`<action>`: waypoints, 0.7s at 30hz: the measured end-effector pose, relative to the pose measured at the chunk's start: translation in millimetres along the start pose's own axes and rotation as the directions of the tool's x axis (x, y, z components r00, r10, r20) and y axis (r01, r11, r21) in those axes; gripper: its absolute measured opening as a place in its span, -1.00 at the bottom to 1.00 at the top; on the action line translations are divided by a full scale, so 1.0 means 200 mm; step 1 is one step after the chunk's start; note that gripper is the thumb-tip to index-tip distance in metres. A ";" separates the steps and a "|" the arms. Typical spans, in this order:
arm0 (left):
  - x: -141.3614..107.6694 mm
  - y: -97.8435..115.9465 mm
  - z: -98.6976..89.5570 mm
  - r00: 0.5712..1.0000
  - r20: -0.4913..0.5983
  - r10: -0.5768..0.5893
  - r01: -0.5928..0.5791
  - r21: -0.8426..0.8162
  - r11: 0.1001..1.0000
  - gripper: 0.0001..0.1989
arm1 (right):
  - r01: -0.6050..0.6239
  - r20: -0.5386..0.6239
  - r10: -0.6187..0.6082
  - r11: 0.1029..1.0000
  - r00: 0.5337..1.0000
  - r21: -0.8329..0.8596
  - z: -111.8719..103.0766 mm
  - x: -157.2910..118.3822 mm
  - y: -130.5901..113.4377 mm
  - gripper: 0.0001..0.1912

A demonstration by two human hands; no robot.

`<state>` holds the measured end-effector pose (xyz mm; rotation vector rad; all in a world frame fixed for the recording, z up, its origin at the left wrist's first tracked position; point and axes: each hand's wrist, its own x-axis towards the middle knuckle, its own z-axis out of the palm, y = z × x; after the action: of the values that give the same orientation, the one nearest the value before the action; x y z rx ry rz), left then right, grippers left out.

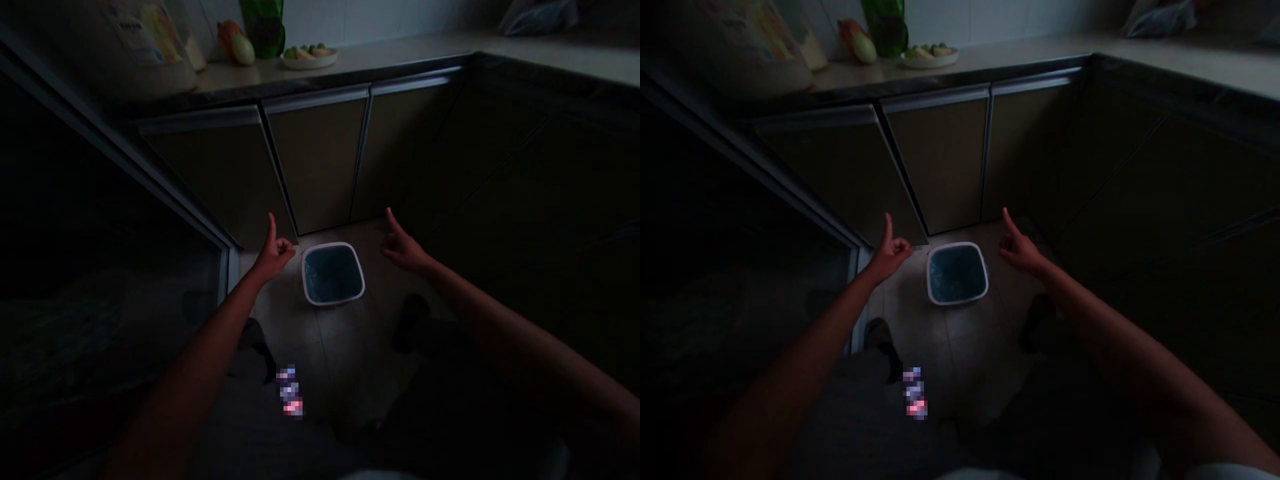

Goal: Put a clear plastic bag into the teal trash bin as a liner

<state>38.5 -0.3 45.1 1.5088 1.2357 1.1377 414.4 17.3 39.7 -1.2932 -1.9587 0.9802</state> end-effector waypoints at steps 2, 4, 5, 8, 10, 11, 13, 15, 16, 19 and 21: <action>0.05 -0.12 -0.02 0.998 0.013 -0.058 0.058 -0.007 0.998 0.29 | -0.022 0.013 0.023 0.999 1.000 -0.028 -0.01 0.03 0.09 0.22; 0.06 -0.15 -0.04 0.999 -0.002 -0.048 0.048 -0.031 0.998 0.31 | 0.002 0.001 -0.002 0.999 1.000 -0.034 -0.03 0.04 0.11 0.22; 0.05 -0.14 -0.05 0.999 -0.017 -0.033 0.033 -0.044 0.999 0.30 | 0.013 -0.003 -0.013 0.999 1.000 -0.036 -0.03 0.04 0.10 0.22; 0.05 -0.11 -0.07 0.998 -0.065 -0.002 -0.002 -0.062 0.998 0.19 | 0.023 -0.029 -0.024 0.999 0.999 -0.033 -0.02 0.04 0.08 0.18; 0.05 -0.10 -0.06 0.997 -0.071 0.003 -0.005 -0.034 0.999 0.02 | 0.025 -0.073 -0.027 0.999 0.997 -0.030 0.00 0.06 0.08 0.05; 0.05 -0.10 -0.05 0.998 -0.057 -0.001 0.001 -0.001 1.000 -0.12 | 0.021 -0.101 -0.025 0.999 0.995 -0.039 0.01 0.07 0.09 -0.06; 0.02 -0.12 -0.01 1.000 0.008 -0.021 0.020 0.093 0.995 -0.48 | -0.014 -0.133 0.001 0.995 0.991 -0.098 0.06 0.08 0.11 -0.37; -0.03 -0.16 0.06 0.989 0.134 -0.067 0.040 0.195 0.980 -0.73 | -0.081 -0.050 0.072 0.978 0.996 -0.195 0.14 0.08 0.15 -0.63; -0.07 -0.18 0.10 0.971 0.216 -0.106 0.053 0.240 0.969 -0.75 | -0.105 0.048 0.120 0.964 0.992 -0.244 0.19 0.07 0.17 -0.71; -0.21 -0.28 0.22 0.832 0.483 -0.272 0.087 0.372 0.924 -0.80 | -0.102 0.396 0.248 0.929 0.884 -0.355 0.39 0.00 0.25 -0.74; -0.31 -0.36 0.29 0.704 0.605 -0.371 0.065 0.465 0.883 -0.86 | -0.074 0.528 0.292 0.916 0.798 -0.395 0.51 -0.06 0.29 -0.71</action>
<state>74.8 -54.5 -45.2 1.7922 1.1092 0.0816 366.6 -4.9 -65.4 -1.5358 -2.6117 1.2716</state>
